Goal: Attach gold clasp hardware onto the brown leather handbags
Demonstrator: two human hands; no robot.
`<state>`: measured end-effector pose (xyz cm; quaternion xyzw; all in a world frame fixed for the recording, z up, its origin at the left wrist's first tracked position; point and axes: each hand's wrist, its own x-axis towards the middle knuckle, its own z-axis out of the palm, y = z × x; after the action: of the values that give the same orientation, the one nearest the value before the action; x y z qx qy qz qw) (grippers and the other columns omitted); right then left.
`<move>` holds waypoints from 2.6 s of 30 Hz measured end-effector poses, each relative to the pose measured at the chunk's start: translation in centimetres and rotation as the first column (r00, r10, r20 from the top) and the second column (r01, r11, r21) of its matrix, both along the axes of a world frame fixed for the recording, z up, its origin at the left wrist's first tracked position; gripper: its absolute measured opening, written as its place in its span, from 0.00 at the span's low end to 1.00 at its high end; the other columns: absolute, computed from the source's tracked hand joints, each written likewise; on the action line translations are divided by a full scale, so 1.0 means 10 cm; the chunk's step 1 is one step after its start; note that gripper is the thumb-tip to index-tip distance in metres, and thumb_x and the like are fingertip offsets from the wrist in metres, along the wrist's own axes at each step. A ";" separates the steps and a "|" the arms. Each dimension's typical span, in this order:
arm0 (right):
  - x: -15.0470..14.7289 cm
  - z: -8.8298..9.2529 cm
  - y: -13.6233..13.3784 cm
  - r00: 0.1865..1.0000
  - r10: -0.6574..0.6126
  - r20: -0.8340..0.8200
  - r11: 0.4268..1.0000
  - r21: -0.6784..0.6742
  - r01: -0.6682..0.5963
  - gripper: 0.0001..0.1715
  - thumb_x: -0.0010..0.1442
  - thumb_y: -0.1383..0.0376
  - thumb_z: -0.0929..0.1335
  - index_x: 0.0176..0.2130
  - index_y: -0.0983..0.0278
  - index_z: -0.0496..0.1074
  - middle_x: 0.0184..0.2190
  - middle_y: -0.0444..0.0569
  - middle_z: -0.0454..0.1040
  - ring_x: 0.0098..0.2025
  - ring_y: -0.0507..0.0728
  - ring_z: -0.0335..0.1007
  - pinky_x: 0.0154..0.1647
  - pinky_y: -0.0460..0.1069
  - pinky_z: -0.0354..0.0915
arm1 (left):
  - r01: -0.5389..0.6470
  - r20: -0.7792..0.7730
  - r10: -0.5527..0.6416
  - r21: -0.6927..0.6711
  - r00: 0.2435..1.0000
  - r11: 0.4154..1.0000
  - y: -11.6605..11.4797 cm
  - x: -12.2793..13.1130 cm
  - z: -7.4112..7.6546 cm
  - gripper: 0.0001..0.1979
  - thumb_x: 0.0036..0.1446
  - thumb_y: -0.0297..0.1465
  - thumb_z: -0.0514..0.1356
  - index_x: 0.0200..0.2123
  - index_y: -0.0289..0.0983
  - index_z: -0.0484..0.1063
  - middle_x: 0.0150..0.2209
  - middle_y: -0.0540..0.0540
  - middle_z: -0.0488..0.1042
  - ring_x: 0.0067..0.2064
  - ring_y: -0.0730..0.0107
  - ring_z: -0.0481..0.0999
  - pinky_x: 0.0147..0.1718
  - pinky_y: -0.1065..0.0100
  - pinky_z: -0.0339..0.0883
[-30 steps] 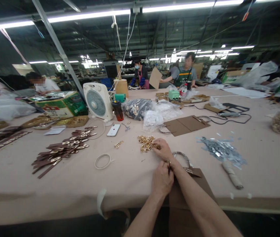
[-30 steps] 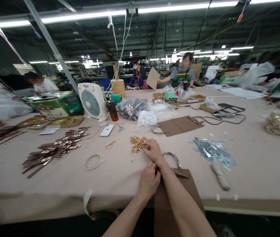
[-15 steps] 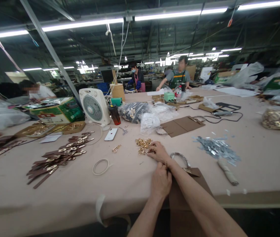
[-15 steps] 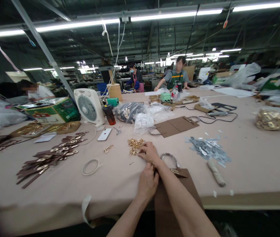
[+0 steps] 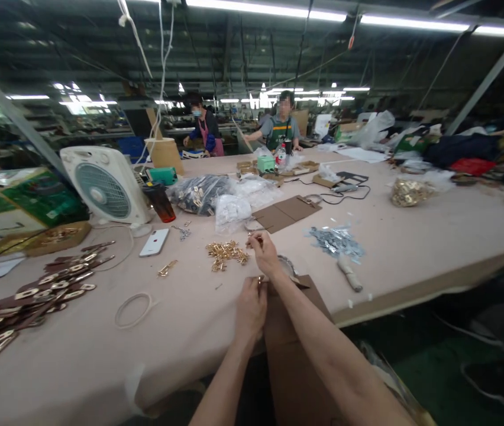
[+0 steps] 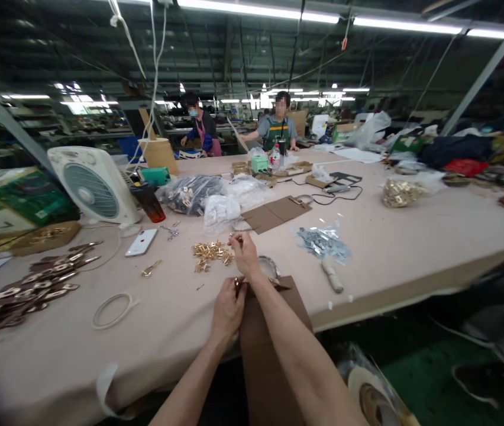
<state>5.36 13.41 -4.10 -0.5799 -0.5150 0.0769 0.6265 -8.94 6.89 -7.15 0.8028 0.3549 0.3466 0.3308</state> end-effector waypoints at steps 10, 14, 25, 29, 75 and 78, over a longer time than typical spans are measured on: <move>0.16 0.21 -1.22 0.833 -0.032 -0.552 0.983 0.134 0.126 0.17 0.57 0.52 0.77 0.39 0.62 0.77 0.36 0.47 0.79 0.37 0.54 0.74 0.42 0.50 0.71 | -0.081 0.177 0.105 -0.138 0.979 0.987 0.06 0.00 -0.02 0.16 0.70 0.38 0.56 0.52 0.40 0.80 0.52 0.42 0.82 0.55 0.59 0.80 0.59 0.56 0.70; -0.05 0.02 -1.58 0.883 0.010 -0.469 0.998 -0.049 -0.037 0.16 0.60 0.52 0.75 0.41 0.60 0.76 0.37 0.47 0.79 0.36 0.55 0.75 0.40 0.50 0.72 | -0.093 0.198 0.133 -0.196 0.971 0.976 0.09 -0.02 0.03 0.16 0.69 0.39 0.56 0.50 0.40 0.80 0.48 0.43 0.83 0.51 0.58 0.81 0.57 0.57 0.71; -0.38 -0.28 -1.53 0.998 -0.046 0.048 0.987 -0.152 0.053 0.13 0.69 0.60 0.67 0.50 0.57 0.79 0.46 0.52 0.80 0.50 0.61 0.76 0.55 0.57 0.71 | -0.102 0.372 0.199 -0.265 0.906 0.959 0.19 -0.14 -0.04 0.18 0.69 0.42 0.56 0.52 0.39 0.79 0.52 0.42 0.81 0.55 0.62 0.77 0.61 0.59 0.66; -0.42 -0.36 -1.54 0.986 -0.163 -0.044 0.978 -0.142 0.155 0.20 0.66 0.58 0.70 0.56 0.58 0.74 0.43 0.51 0.81 0.44 0.61 0.79 0.50 0.57 0.74 | -0.059 0.390 0.193 -0.330 0.900 0.942 0.18 -0.13 -0.05 0.22 0.68 0.45 0.57 0.54 0.38 0.78 0.51 0.41 0.81 0.55 0.60 0.78 0.59 0.58 0.68; -0.59 -0.28 -1.36 0.963 -0.245 -0.113 0.969 -0.012 0.245 0.13 0.67 0.60 0.69 0.48 0.56 0.82 0.39 0.51 0.80 0.40 0.60 0.78 0.43 0.54 0.75 | 0.075 0.417 0.056 -0.291 0.907 0.954 0.19 -0.13 -0.07 0.25 0.65 0.50 0.59 0.54 0.38 0.79 0.55 0.40 0.80 0.58 0.54 0.78 0.64 0.50 0.67; -0.59 -0.27 -1.35 0.967 -0.238 -0.092 0.971 -0.015 0.237 0.13 0.68 0.61 0.68 0.49 0.56 0.82 0.38 0.51 0.79 0.40 0.60 0.77 0.44 0.54 0.75 | 0.053 0.391 0.060 -0.271 0.918 0.961 0.20 -0.13 -0.10 0.24 0.66 0.49 0.58 0.53 0.39 0.79 0.55 0.40 0.80 0.59 0.55 0.78 0.64 0.50 0.67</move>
<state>-0.55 -0.12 -6.79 -0.6344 -0.4119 0.0295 0.6534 -10.20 8.89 -8.17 0.6615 0.3271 0.4492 0.5036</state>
